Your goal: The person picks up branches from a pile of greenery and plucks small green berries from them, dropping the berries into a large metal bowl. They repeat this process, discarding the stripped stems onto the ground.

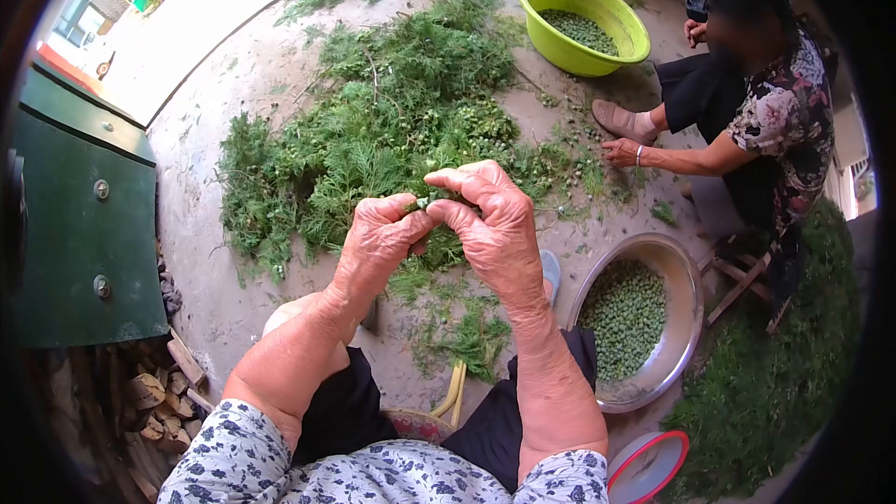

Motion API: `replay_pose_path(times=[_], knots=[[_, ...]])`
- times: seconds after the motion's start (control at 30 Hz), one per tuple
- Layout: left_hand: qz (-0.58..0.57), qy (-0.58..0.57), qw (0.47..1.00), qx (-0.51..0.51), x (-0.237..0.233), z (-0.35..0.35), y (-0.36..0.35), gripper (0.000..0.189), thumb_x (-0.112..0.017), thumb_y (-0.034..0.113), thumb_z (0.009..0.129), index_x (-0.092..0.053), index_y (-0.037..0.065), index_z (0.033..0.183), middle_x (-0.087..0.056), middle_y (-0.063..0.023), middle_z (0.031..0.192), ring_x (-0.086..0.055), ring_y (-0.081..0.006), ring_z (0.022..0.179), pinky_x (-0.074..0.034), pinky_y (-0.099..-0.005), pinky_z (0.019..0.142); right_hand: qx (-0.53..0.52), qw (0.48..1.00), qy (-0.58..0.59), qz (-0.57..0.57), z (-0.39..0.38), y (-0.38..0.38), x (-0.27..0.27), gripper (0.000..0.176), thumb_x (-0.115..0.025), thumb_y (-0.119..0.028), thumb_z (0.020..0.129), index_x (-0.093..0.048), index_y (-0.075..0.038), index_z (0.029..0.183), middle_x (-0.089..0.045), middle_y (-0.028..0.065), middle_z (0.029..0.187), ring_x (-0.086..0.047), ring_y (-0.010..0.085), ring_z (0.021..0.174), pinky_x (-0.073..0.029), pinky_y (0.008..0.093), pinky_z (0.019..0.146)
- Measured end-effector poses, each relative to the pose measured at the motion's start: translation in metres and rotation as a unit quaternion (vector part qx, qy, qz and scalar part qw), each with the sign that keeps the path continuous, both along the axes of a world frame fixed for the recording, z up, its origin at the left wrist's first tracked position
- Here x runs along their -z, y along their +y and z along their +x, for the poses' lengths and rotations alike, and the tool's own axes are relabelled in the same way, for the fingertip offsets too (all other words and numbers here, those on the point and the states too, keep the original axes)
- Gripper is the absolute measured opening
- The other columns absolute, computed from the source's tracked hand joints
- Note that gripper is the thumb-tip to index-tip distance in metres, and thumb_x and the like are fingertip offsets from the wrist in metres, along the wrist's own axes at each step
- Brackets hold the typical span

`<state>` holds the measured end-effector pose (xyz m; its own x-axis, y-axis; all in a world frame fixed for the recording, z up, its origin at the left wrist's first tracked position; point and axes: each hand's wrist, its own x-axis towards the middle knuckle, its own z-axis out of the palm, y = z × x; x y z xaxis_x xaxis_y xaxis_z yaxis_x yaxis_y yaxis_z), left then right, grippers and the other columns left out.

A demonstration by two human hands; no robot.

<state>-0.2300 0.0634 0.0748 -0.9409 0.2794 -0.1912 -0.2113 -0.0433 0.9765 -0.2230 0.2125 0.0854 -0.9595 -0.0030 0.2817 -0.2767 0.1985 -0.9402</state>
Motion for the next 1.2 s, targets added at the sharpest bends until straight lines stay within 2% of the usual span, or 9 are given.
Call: replay_pose_path(times=[0.1,0.4,0.47,0.57,0.7,0.9,0.97,1.1,1.2], knots=[[-0.047,0.033,0.998,0.019,0.009,-0.002,-0.004,0.021,-0.064,0.019,0.084,-0.061,0.002,0.072,-0.051,0.0052,0.058,-0.045,-0.0022,0.053,-0.039,-0.0197,0.047,0.002,0.996,0.051,0.074,0.001,-0.001,-0.001,0.020,-0.069,-0.003,0.070,-0.064,-0.002,0.090,-0.057,0.0047,0.085,-0.054,0.0150,0.076,-0.044,0.0258,0.067],[-0.094,0.041,0.993,0.060,-0.001,0.000,-0.005,0.020,-0.067,0.023,0.081,-0.065,0.004,0.077,-0.050,0.0051,0.057,-0.045,-0.0025,0.053,-0.037,-0.0194,0.047,-0.041,0.995,-0.088,0.037,0.004,0.001,0.000,0.012,-0.065,-0.009,0.078,-0.062,-0.003,0.087,-0.055,0.0041,0.078,-0.052,0.0121,0.064,-0.042,0.0245,0.055],[-0.100,0.025,0.992,0.073,-0.005,-0.001,-0.007,0.020,-0.067,0.024,0.081,-0.066,0.004,0.081,-0.049,0.0053,0.057,-0.044,-0.0024,0.053,-0.036,-0.0193,0.047,-0.066,0.927,-0.256,-0.265,0.003,0.009,0.002,0.008,-0.060,-0.010,0.085,-0.059,-0.004,0.089,-0.056,0.0030,0.078,-0.051,0.0092,0.060,-0.038,0.0209,0.048],[-0.037,0.025,0.998,0.053,-0.007,0.001,-0.003,0.021,-0.067,0.025,0.081,-0.066,0.004,0.084,-0.047,0.0051,0.056,-0.042,-0.0026,0.051,-0.034,-0.0195,0.045,-0.053,0.869,-0.213,-0.443,0.001,0.016,-0.001,0.007,-0.056,-0.011,0.088,-0.055,-0.005,0.091,-0.057,0.0033,0.080,-0.051,0.0076,0.060,-0.036,0.0183,0.044],[-0.035,0.037,0.997,0.060,-0.009,0.000,-0.001,0.022,-0.066,0.026,0.082,-0.066,0.004,0.086,-0.046,0.0054,0.054,-0.041,-0.0024,0.049,-0.032,-0.0196,0.043,-0.025,0.830,-0.220,-0.511,-0.002,0.020,-0.008,0.012,-0.058,-0.015,0.087,-0.053,-0.005,0.092,-0.058,0.0048,0.082,-0.053,0.0098,0.062,-0.037,0.0190,0.045],[-0.111,0.069,0.989,0.070,-0.005,0.003,0.001,0.029,-0.066,0.024,0.082,-0.063,0.000,0.098,-0.040,-0.0029,0.053,-0.038,-0.0046,0.053,-0.037,-0.0249,0.048,-0.022,0.869,-0.237,-0.433,0.001,0.024,-0.005,0.010,-0.062,-0.010,0.083,-0.058,-0.004,0.089,-0.055,0.0002,0.074,-0.047,0.0038,0.052,-0.032,0.0160,0.041],[-0.115,0.141,0.982,0.054,0.002,0.004,0.002,0.025,-0.065,0.025,0.083,-0.066,0.001,0.091,-0.041,0.0066,0.053,-0.034,-0.0020,0.051,-0.028,-0.0208,0.044,-0.051,0.946,-0.219,-0.234,0.003,0.026,-0.011,0.017,-0.064,-0.010,0.081,-0.061,-0.002,0.097,-0.053,-0.0021,0.074,-0.044,0.0022,0.053,-0.030,0.0157,0.042],[-0.122,0.159,0.978,0.059,0.005,0.003,0.002,0.026,-0.066,0.024,0.083,-0.065,0.000,0.092,-0.040,0.0064,0.054,-0.033,-0.0023,0.053,-0.029,-0.0213,0.045,-0.065,0.965,-0.213,-0.135,0.005,0.022,-0.017,0.024,-0.063,-0.007,0.081,-0.061,-0.002,0.104,-0.053,-0.0032,0.074,-0.044,0.0025,0.055,-0.035,0.0169,0.048],[-0.147,0.134,0.977,0.080,-0.001,0.002,0.002,0.028,-0.066,0.024,0.081,-0.063,0.001,0.097,-0.046,-0.0089,0.055,-0.040,-0.0094,0.051,-0.040,-0.0271,0.049,-0.045,0.963,-0.233,-0.128,0.004,0.022,-0.015,0.015,-0.062,-0.006,0.081,-0.061,-0.003,0.096,-0.054,-0.0020,0.074,-0.045,0.0031,0.057,-0.038,0.0183,0.049]])
